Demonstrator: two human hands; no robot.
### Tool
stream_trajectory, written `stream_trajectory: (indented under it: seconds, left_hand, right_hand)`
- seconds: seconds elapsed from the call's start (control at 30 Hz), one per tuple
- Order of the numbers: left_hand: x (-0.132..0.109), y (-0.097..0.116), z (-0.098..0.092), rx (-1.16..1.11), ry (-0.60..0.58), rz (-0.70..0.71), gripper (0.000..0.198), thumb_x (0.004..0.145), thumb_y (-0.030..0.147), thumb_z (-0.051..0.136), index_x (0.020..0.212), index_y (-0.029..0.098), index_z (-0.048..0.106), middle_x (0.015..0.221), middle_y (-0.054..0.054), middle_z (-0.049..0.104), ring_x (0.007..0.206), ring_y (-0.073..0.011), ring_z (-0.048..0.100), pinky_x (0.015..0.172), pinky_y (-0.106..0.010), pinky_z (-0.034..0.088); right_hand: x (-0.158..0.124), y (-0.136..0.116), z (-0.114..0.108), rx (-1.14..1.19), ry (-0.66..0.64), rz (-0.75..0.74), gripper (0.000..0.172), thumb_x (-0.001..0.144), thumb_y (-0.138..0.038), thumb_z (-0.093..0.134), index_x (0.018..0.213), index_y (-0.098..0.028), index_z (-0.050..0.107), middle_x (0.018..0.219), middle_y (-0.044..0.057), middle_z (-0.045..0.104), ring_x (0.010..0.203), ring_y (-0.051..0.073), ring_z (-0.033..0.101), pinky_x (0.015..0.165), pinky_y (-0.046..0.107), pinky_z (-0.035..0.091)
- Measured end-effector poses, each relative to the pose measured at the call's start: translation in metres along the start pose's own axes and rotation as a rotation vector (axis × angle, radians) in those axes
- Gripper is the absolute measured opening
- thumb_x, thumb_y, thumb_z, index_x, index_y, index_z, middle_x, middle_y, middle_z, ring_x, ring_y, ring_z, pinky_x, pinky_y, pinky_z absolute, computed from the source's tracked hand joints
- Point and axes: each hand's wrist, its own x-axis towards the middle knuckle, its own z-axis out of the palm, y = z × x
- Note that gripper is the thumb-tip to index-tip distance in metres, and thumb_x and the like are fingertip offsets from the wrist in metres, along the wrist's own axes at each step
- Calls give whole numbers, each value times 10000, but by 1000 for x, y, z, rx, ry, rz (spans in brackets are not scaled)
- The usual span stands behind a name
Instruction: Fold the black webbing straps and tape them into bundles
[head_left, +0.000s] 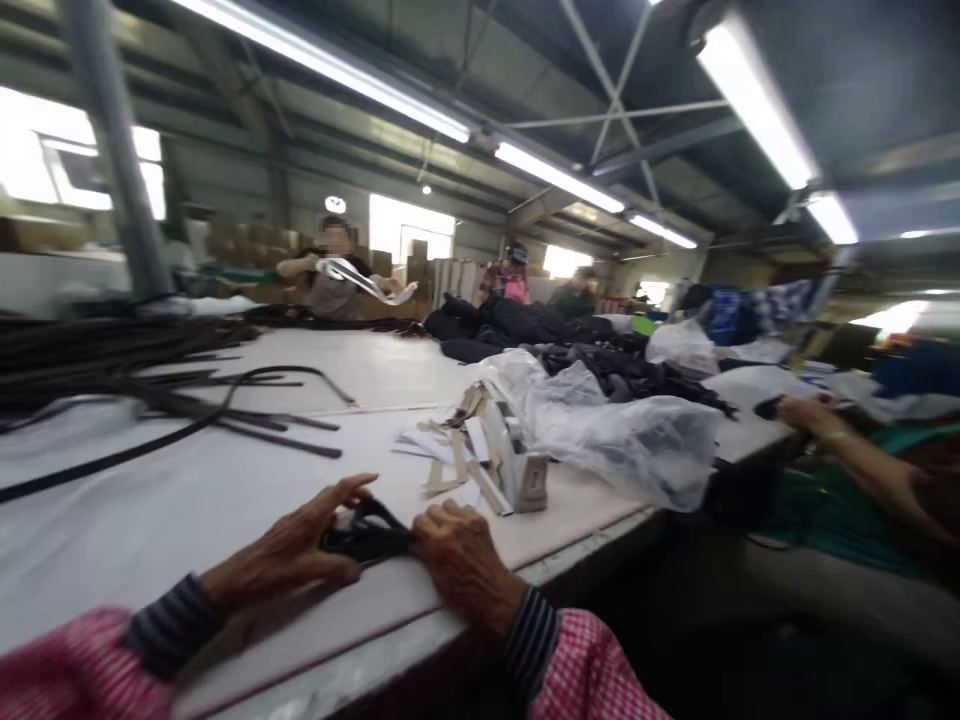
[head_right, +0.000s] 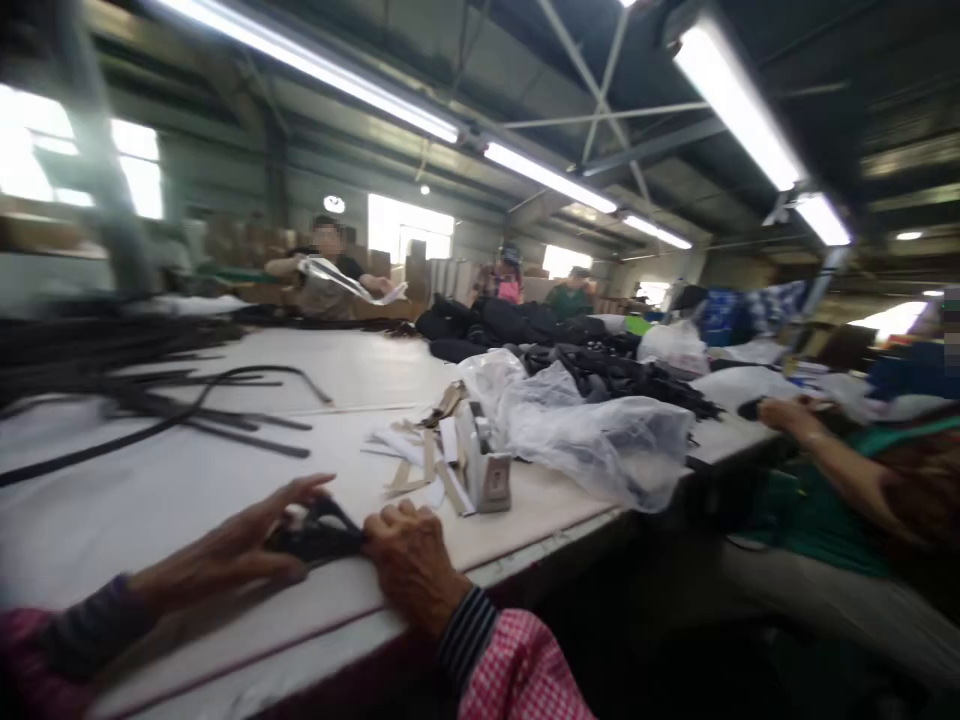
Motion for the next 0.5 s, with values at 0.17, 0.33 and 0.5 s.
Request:
stream_trajectory:
  seconds: [0.17,0.33,0.5]
  left_hand:
    - [2,15,-13,-177,0,-28,1063,722,362,829,1553,347,165,1503,-109,456,1387,-307,426,1123,-523,398]
    - [6,25,1,54,34,40,1032,748,478,832,1555,292,215,1483,-131,469,1348,-315,466,1134,-523,404]
    - [10,-14,45,358,179,262,474,938,515,578,1381,349,534,1353,-66,631,1229,-332,589,1012,-501,521]
  right_hand:
    - [-1,-1,-5,26,-10,11,58,945,-193,637,925,-203,584,921,35,649,868,224,552,739,347,391]
    - [-2,-2,-3,25,17,9,83,946,-152,611,888,-202,576,887,38,634,845,227,539,728,358,375]
    - [-5,-2,0,-22,24,3,84,954,-251,622,909,-209,565,908,23,650,863,210,577,724,348,420]
